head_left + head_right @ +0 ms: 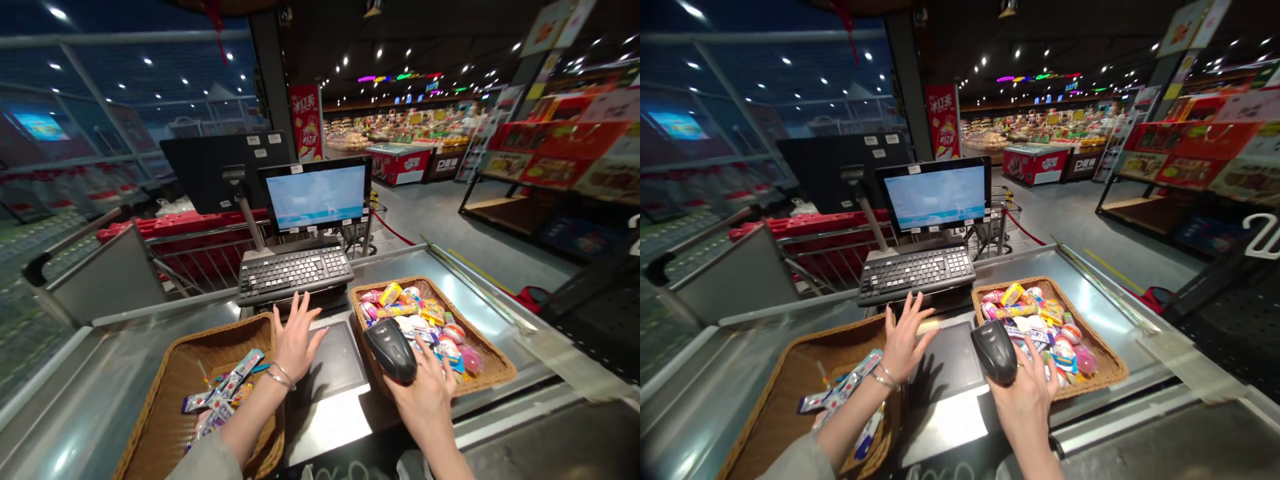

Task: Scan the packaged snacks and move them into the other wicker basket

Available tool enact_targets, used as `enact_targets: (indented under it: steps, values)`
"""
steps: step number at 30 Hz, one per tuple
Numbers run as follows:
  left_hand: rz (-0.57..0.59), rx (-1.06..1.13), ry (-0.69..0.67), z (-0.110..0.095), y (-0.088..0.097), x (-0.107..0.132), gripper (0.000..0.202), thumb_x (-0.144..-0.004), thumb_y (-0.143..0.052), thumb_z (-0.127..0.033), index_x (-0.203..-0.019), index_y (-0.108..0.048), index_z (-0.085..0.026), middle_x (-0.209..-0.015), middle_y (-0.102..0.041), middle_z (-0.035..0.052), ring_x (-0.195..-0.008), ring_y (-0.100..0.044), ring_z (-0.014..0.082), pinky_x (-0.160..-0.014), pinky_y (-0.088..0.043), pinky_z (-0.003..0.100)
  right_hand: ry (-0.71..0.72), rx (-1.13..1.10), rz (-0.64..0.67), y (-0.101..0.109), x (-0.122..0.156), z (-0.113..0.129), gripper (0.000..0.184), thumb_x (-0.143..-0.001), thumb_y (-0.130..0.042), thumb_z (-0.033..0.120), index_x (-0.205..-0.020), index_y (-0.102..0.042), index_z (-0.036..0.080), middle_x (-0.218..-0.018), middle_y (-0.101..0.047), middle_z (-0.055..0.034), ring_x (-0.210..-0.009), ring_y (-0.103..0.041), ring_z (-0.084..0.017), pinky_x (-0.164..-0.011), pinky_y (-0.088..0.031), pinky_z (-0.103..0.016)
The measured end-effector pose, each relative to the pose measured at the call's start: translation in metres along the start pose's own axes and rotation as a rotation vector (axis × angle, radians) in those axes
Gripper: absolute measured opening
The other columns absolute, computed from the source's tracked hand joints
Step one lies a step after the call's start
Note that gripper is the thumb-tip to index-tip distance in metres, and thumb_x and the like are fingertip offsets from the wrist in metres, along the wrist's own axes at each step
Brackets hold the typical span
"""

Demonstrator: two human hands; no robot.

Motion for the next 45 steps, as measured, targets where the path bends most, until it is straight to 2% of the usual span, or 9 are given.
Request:
enact_targets:
  steps: [8, 15, 23, 28, 33, 39, 45]
  values:
    - [0.058, -0.064, 0.126, 0.043, 0.015, 0.06, 0.033, -0.094, -0.049, -0.037, -0.124, -0.055, -0.024, -0.153, -0.036, 0.0139, -0.144, -0.026, 0.0328, -0.11, -0.015, 0.072, 0.069, -0.055, 0.106, -0.027, 0.009, 0.033, 0.028, -0.079, -0.054, 0.041, -0.094, -0.067, 0.022, -0.11, -0.07, -0.0083, -0.124, -0.049, -0.031, -0.108, -0.018, -0.055]
    - [0.062, -0.116, 0.235, 0.081, 0.024, 0.113, 0.032, -0.093, -0.051, -0.036, -0.121, -0.058, -0.023, -0.151, -0.039, 0.014, -0.143, -0.029, 0.0325, -0.112, -0.01, 0.07, 0.177, -0.106, 0.187, -0.05, 0.019, 0.065, 0.028, -0.078, -0.055, 0.037, -0.099, -0.066, 0.023, -0.112, -0.07, -0.0063, -0.125, -0.049, -0.03, -0.108, -0.019, -0.053]
    - [0.118, -0.147, 0.4, 0.122, 0.03, 0.164, 0.042, -0.092, -0.052, -0.035, -0.132, -0.051, -0.025, -0.152, -0.038, 0.0141, -0.144, -0.027, 0.0347, -0.11, -0.01, 0.073, 0.26, -0.161, 0.257, -0.068, 0.028, 0.091, 0.02, -0.075, -0.058, 0.036, -0.09, -0.066, 0.024, -0.111, -0.07, -0.0045, -0.124, -0.05, -0.031, -0.107, -0.019, -0.054]
    - [0.131, -0.193, 0.464, 0.143, 0.037, 0.188, 0.039, -0.091, -0.051, -0.036, -0.128, -0.055, -0.024, -0.151, -0.04, 0.0142, -0.144, -0.027, 0.0347, -0.112, -0.005, 0.071, 0.296, -0.176, 0.287, -0.076, 0.032, 0.103, 0.02, -0.076, -0.058, 0.038, -0.087, -0.066, 0.024, -0.111, -0.07, -0.0051, -0.124, -0.051, -0.03, -0.107, -0.019, -0.055]
    - [0.18, -0.225, 0.514, 0.162, 0.042, 0.209, 0.039, -0.087, -0.056, -0.033, -0.126, -0.057, -0.024, -0.15, -0.04, 0.0132, -0.144, -0.025, 0.0355, -0.113, -0.006, 0.07, 0.307, -0.177, 0.323, -0.082, 0.035, 0.108, 0.023, -0.078, -0.057, 0.043, -0.087, -0.067, 0.024, -0.111, -0.07, -0.0047, -0.125, -0.05, -0.028, -0.108, -0.02, -0.054]
    - [0.278, -0.283, 0.481, 0.178, 0.044, 0.222, 0.043, -0.083, -0.06, -0.025, -0.125, -0.059, -0.027, -0.15, -0.041, 0.0109, -0.144, -0.024, 0.0348, -0.114, -0.008, 0.069, 0.333, -0.2, 0.34, -0.085, 0.039, 0.112, 0.028, -0.08, -0.054, 0.047, -0.091, -0.067, 0.024, -0.107, -0.072, -0.0038, -0.124, -0.051, -0.028, -0.108, -0.02, -0.053]
    - [0.363, -0.317, 0.447, 0.188, 0.04, 0.23, 0.04, -0.081, -0.062, -0.023, -0.121, -0.062, -0.025, -0.149, -0.043, 0.0116, -0.144, -0.025, 0.0342, -0.115, -0.012, 0.066, 0.319, -0.176, 0.365, -0.087, 0.038, 0.113, 0.036, -0.08, -0.051, 0.052, -0.095, -0.067, 0.023, -0.112, -0.07, -0.008, -0.124, -0.051, -0.028, -0.108, -0.021, -0.052]
Point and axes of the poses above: each hand's wrist, its own x-axis away from the middle knuckle, its own y-axis out of the back of the hand, z = x × y, the point moved 8 cm from there along -x, towards the middle knuckle
